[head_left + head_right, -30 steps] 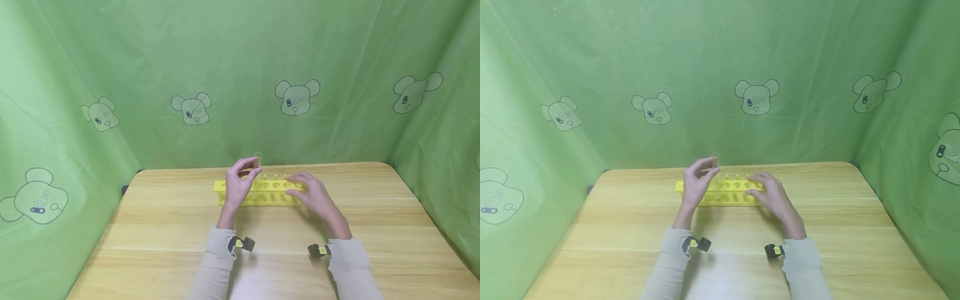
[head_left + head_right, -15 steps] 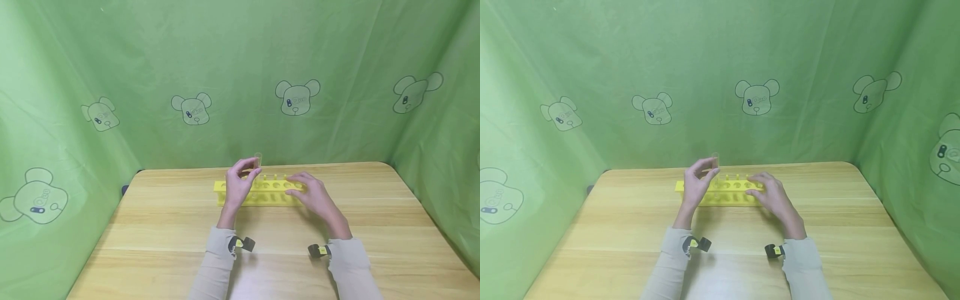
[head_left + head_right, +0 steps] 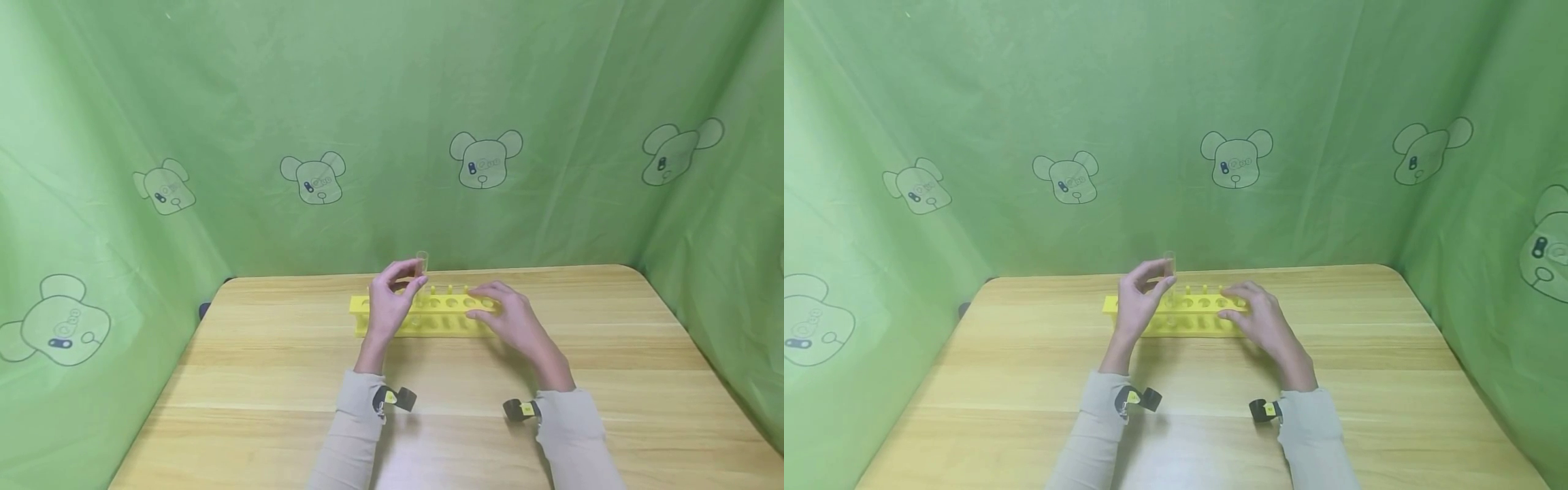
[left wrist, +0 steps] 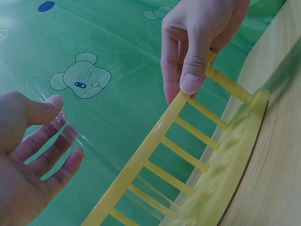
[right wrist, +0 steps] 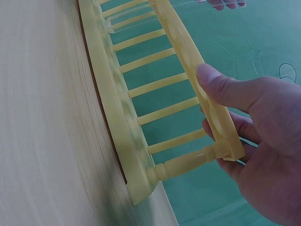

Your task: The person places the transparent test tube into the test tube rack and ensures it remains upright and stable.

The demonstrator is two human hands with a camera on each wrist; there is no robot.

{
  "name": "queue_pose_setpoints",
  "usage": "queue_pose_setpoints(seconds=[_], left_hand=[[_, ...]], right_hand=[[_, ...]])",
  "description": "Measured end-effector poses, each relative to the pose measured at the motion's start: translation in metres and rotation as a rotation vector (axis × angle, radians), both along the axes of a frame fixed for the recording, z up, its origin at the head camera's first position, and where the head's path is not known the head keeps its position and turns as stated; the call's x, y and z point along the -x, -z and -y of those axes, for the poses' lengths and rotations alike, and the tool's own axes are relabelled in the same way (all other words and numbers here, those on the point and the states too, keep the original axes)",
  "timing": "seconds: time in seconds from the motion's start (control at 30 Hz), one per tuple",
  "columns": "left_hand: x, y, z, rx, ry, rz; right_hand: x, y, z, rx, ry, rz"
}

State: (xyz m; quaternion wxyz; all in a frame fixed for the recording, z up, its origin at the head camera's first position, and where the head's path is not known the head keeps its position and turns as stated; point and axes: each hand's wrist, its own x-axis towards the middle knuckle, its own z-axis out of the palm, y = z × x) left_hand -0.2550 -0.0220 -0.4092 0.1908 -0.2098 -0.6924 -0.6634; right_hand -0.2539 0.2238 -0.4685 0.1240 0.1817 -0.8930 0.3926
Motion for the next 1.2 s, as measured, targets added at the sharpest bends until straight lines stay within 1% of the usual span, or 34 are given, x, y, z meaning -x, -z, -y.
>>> queue_pose_setpoints(seconds=[0.47, 0.7, 1.2], left_hand=[[-0.001, 0.000, 0.002, 0.033, 0.003, 0.022], [0.023, 0.032, 0.002, 0.028, 0.009, 0.043], [0.024, 0.032, 0.003, 0.031, 0.018, 0.041]], right_hand=[[0.000, 0.001, 0.000, -0.012, -0.003, -0.007], [0.001, 0.002, 0.000, -0.009, -0.004, -0.013], [0.000, 0.003, 0.001, -0.010, -0.003, -0.016]])
